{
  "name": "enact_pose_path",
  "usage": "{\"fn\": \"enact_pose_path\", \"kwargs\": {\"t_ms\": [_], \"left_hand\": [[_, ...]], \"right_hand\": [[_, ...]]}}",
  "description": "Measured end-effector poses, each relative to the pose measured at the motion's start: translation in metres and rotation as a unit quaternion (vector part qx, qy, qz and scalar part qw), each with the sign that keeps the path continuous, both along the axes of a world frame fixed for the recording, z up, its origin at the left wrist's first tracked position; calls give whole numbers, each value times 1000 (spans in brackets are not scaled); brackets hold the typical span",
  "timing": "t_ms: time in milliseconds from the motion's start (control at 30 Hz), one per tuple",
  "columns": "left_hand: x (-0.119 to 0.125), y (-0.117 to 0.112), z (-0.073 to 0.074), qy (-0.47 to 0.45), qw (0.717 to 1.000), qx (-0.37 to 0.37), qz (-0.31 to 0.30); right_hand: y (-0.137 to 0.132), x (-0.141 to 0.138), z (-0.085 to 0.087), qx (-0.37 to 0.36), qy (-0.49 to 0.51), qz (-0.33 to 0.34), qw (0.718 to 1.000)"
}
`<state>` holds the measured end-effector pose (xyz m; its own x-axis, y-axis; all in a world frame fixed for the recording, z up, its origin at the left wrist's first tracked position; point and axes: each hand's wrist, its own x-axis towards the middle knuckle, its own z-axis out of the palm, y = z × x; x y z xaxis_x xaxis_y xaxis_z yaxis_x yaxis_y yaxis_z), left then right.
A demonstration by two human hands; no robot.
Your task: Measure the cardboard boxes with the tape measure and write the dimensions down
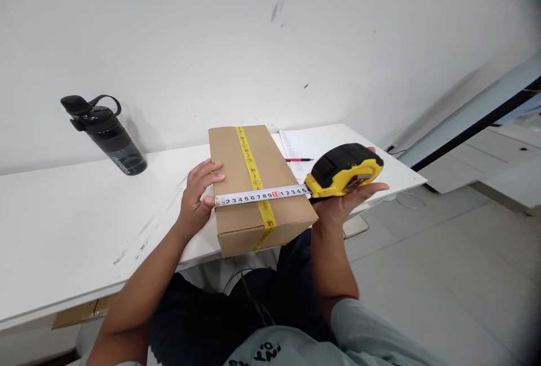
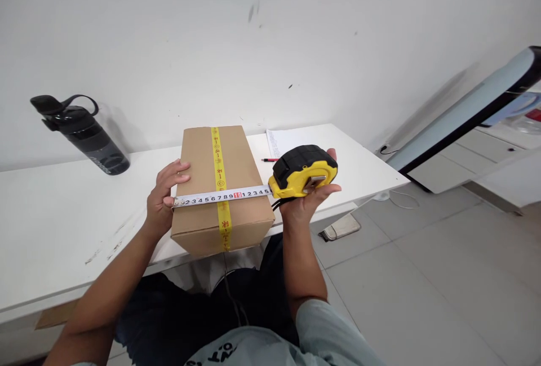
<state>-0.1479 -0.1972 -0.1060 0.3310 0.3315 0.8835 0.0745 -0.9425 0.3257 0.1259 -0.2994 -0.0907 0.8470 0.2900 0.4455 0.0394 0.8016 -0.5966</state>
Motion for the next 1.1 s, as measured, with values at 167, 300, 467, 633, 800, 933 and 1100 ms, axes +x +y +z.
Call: {"fn": "enact_pose_path", "kwargs": {"t_ms": [167, 300, 467, 633, 800, 933, 1100], "left_hand": [[2, -1, -1, -26, 1000, -14, -10], [3, -2, -1, -40, 999, -19, -17], [2, -1, -3, -40, 999, -31, -13], [0, 1, -3, -45, 998, -46, -11], [0, 1, -2, -45, 998, -43, -22], [1, 1, -3, -51, 997, -50, -24], [3, 1, -3, -65, 996, -50, -30]], "right_hand": [[7, -8, 0, 14, 21, 23, 999], [3, -13, -3, 30, 16, 31, 999], [-3, -8, -5, 18, 11, 48, 999], [-3, 11, -10, 5, 0, 50, 999], [-4, 24, -10, 12, -36, 49, 998], [-6, 25, -4, -27, -40, 39, 998], [-7, 22, 4, -55, -28, 38, 997]]}}
